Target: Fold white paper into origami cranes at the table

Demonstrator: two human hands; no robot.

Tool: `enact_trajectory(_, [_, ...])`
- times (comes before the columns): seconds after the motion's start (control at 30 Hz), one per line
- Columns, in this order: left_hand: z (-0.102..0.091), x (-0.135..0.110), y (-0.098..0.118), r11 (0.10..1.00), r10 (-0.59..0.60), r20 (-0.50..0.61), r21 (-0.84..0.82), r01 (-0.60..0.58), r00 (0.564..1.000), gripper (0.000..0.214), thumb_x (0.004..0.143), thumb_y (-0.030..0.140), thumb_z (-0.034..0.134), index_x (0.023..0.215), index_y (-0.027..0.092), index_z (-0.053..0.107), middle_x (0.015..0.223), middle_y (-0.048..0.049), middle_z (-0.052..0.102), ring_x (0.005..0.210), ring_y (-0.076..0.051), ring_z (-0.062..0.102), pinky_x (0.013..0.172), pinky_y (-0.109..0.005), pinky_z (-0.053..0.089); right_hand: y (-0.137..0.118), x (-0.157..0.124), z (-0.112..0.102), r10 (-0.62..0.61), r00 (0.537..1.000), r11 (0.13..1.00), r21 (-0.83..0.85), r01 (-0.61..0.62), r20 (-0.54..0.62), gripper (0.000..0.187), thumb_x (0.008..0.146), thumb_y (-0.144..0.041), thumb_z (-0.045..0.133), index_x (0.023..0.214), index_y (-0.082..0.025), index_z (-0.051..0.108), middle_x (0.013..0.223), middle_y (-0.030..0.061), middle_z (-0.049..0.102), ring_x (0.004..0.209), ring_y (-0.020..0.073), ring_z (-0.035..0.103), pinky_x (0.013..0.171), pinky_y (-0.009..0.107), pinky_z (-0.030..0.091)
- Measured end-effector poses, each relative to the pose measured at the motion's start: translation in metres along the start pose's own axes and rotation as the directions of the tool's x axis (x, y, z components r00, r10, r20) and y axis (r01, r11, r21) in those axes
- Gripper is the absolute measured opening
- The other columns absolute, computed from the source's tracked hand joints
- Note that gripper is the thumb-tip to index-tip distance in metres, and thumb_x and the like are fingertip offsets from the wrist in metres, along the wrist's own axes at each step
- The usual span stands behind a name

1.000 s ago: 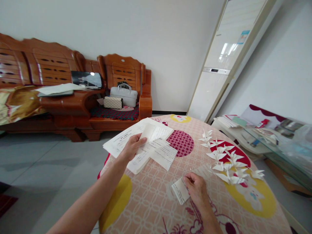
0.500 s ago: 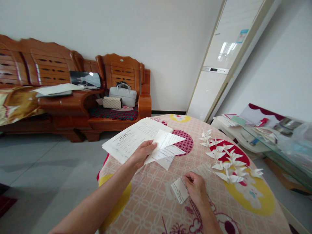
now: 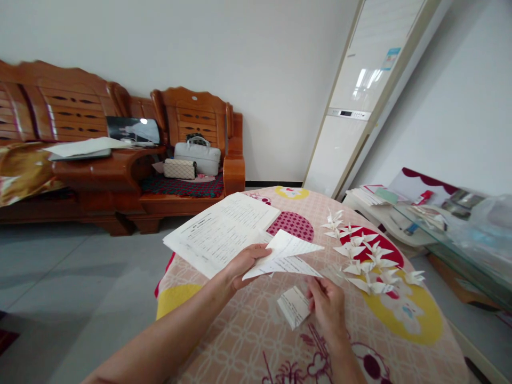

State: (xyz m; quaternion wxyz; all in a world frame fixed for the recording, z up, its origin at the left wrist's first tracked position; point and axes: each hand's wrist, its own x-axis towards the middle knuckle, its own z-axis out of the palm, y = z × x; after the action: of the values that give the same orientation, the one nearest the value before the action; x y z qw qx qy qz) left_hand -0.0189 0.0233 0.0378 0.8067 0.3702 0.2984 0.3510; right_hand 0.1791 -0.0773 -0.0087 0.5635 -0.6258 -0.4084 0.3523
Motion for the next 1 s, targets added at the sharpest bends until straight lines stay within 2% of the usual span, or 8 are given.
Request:
enact_trajectory(0.1, [0.003,0.000,-0.011,0.997,-0.080,0.014,0.024,0.080,0.997,0.022,0.071,0.020,0.071,0.087,0.005,0.070,0.068,-0.0088,0.070,0.052,-0.013,0.062,0.047,-0.019,0.047,-0.012,-0.003,-0.006,0.005,0.994,0.971,0.237,0.021,-0.109,0.039,0.082,-0.053,0.058,0.075,-0.015,0.064,0.051,-0.0026,0.054,0.035,0.0081,0.042,0.030,0.018,0.026])
enact_trajectory(0.17, [0.005,0.000,-0.018,0.992,-0.122,-0.007,0.044,0.122,0.993,0.021,0.069,0.020,0.073,0.085,0.007,0.069,0.067,-0.0075,0.069,0.051,-0.014,0.062,0.046,-0.020,0.047,-0.018,-0.005,-0.009,-0.024,0.995,0.943,0.328,0.056,-0.100,0.039,0.083,-0.053,0.059,0.072,-0.015,0.063,0.052,-0.0023,0.055,0.036,0.0082,0.044,0.031,0.018,0.029])
enact_trajectory(0.27, [0.007,0.000,-0.026,0.983,-0.174,-0.002,0.061,0.174,0.985,0.020,0.067,0.020,0.074,0.082,0.007,0.070,0.069,-0.0084,0.070,0.054,-0.015,0.063,0.048,-0.020,0.048,-0.022,-0.006,-0.012,-0.028,0.994,0.947,0.315,0.061,-0.108,0.037,0.077,-0.047,0.068,0.061,-0.015,0.058,0.051,-0.0033,0.053,0.037,0.0069,0.043,0.032,0.018,0.029])
enact_trajectory(0.43, [0.008,0.000,-0.032,0.957,-0.290,0.118,0.064,0.284,0.950,0.023,0.065,0.022,0.077,0.078,0.005,0.071,0.069,-0.0119,0.071,0.060,-0.017,0.066,0.055,-0.022,0.051,-0.020,-0.007,-0.011,0.017,0.995,0.940,0.341,0.017,-0.096,0.036,0.076,-0.045,0.070,0.060,-0.016,0.058,0.047,-0.0048,0.050,0.034,0.0062,0.041,0.031,0.017,0.026])
enact_trajectory(0.57, [0.006,0.000,-0.035,0.932,-0.362,0.176,0.102,0.349,0.915,0.026,0.066,0.025,0.076,0.081,0.004,0.072,0.069,-0.0121,0.071,0.057,-0.016,0.065,0.053,-0.020,0.049,-0.017,-0.007,-0.009,0.044,0.998,0.919,0.393,-0.019,-0.054,0.035,0.076,-0.045,0.070,0.061,-0.015,0.061,0.044,-0.0041,0.051,0.034,0.0055,0.041,0.033,0.017,0.027])
enact_trajectory(0.7, [0.004,0.000,-0.038,0.919,-0.391,0.159,0.129,0.373,0.907,0.028,0.064,0.024,0.075,0.084,0.004,0.073,0.070,-0.0108,0.072,0.050,-0.013,0.062,0.047,-0.019,0.046,-0.015,-0.007,-0.007,0.047,0.999,0.919,0.392,-0.032,-0.028,0.036,0.077,-0.047,0.068,0.063,-0.015,0.061,0.042,-0.0047,0.050,0.030,0.0054,0.039,0.030,0.016,0.024])
enact_trajectory(1.0, [0.004,-0.003,-0.038,0.919,-0.392,0.202,0.122,0.374,0.897,0.023,0.065,0.023,0.076,0.082,0.008,0.074,0.071,-0.0099,0.073,0.051,-0.013,0.062,0.048,-0.020,0.046,-0.015,-0.005,-0.007,0.052,0.998,0.914,0.404,-0.034,-0.035,0.037,0.077,-0.048,0.068,0.063,-0.015,0.060,0.042,-0.0049,0.050,0.030,0.0055,0.040,0.029,0.016,0.024])
